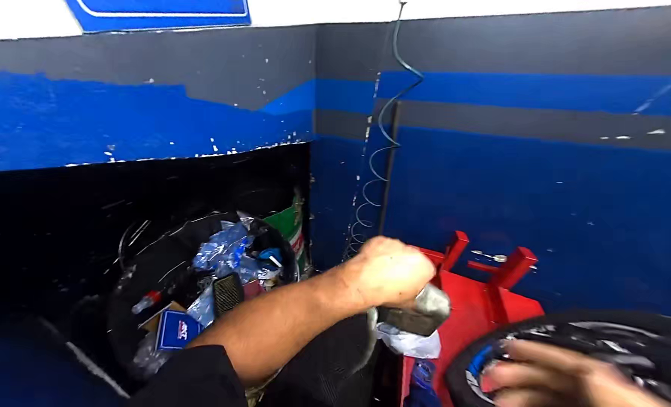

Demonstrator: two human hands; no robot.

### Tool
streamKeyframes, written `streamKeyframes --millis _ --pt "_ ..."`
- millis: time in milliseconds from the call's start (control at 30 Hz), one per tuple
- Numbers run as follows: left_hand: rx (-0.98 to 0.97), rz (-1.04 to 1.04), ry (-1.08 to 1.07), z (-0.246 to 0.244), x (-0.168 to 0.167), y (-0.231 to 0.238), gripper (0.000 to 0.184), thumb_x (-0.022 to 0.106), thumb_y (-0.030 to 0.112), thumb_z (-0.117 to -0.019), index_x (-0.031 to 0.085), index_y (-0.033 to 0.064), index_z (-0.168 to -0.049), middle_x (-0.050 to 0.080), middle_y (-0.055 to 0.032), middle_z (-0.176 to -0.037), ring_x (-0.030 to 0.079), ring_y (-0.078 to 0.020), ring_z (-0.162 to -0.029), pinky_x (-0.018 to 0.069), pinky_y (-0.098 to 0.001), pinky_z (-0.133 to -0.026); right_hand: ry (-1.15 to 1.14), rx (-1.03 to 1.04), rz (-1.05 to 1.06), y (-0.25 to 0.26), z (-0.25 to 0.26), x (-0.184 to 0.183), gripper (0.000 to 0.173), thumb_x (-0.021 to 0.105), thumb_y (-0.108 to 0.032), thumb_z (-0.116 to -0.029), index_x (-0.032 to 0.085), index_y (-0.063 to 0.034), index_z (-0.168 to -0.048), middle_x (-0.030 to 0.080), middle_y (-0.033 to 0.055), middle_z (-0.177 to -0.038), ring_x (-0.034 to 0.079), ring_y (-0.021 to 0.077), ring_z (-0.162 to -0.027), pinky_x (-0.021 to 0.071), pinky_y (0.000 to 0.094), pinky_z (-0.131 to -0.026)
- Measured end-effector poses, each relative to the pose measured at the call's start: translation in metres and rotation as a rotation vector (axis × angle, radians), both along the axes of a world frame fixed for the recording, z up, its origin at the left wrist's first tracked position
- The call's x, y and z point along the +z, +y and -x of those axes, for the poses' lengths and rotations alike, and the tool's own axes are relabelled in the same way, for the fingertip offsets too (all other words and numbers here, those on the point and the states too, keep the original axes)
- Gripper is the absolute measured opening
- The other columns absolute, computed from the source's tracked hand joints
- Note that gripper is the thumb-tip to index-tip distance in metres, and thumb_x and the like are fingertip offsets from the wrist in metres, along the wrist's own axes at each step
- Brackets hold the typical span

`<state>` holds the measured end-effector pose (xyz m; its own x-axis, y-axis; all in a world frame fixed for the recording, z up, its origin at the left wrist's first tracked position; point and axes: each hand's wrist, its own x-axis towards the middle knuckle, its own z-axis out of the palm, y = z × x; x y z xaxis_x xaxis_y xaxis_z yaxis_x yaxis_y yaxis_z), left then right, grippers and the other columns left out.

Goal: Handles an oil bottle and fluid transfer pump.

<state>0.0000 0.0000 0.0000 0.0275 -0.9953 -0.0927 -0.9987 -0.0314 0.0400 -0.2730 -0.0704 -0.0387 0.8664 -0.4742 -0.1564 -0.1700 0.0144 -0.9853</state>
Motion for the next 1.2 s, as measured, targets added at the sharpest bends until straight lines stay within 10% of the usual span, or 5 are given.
streamKeyframes --millis 100,233,567,800,1200 --pt "-0.040 0.088 -0.102 -0.026 0.059 0.008 0.025 0.077 0.026 -0.0834 0.073 0.0222 -0.108 0.072 -0.0022 -0.096 0.070 -0.0255 -0.088 0.0569 -0.0532 -0.068 -0.140 0.025 -0.725 0.011 -0.081 -0.094 0.101 0.025 -0.090 -0.0877 0.044 -0.0086 -0.143 0.069 0.0161 -0.129 0.072 0.0322 -0.105 0.0611 0.0474 -0.077" --pt "-0.152 0.160 -0.203 -0.054 0.111 0.035 0.019 0.074 0.024 -0.0857 0.072 0.0247 -0.105 0.068 0.0014 -0.094 0.066 -0.0205 -0.087 0.0542 -0.0436 -0.067 -0.486 -0.084 -1.000 0.002 -0.159 -0.085 0.119 0.042 -0.097 -0.0738 0.048 0.0011 -0.140 0.067 0.0239 -0.131 0.072 0.0330 -0.110 0.0618 0.0415 -0.081" --pt "-0.245 0.430 -0.298 -0.136 0.070 0.096 0.026 0.051 0.017 -0.1027 0.074 0.0159 -0.091 0.068 0.0002 -0.086 0.059 -0.0174 -0.071 0.0424 -0.0343 -0.059 -0.596 0.135 -1.147 -0.007 -0.316 -0.075 0.041 0.041 -0.045 -0.1097 0.066 -0.0137 -0.119 0.070 0.0036 -0.110 0.068 0.0105 -0.106 0.0583 0.0302 -0.090" --pt "0.157 0.464 -0.215 -0.204 0.068 0.140 0.036 0.062 0.020 -0.0993 0.065 0.0152 -0.135 0.067 -0.0102 -0.121 0.069 -0.0266 -0.097 0.0593 -0.0440 -0.077 -0.467 0.026 -1.086 -0.025 -0.380 -0.056 0.034 0.065 -0.041 -0.0950 0.069 -0.0168 -0.118 0.072 0.0077 -0.109 0.072 0.0179 -0.102 0.0630 0.0423 -0.083" --pt "0.667 0.861 -0.079 -0.247 -0.035 0.220 0.054 0.084 0.025 -0.0826 0.067 0.0034 -0.129 0.065 -0.0162 -0.127 0.067 -0.0215 -0.110 0.0581 -0.0380 -0.096 -0.516 0.052 -1.042 -0.091 -0.419 -0.054 0.036 0.057 -0.046 -0.0987 0.066 -0.0198 -0.122 0.070 0.0045 -0.116 0.069 0.0166 -0.110 0.0608 0.0420 -0.089"
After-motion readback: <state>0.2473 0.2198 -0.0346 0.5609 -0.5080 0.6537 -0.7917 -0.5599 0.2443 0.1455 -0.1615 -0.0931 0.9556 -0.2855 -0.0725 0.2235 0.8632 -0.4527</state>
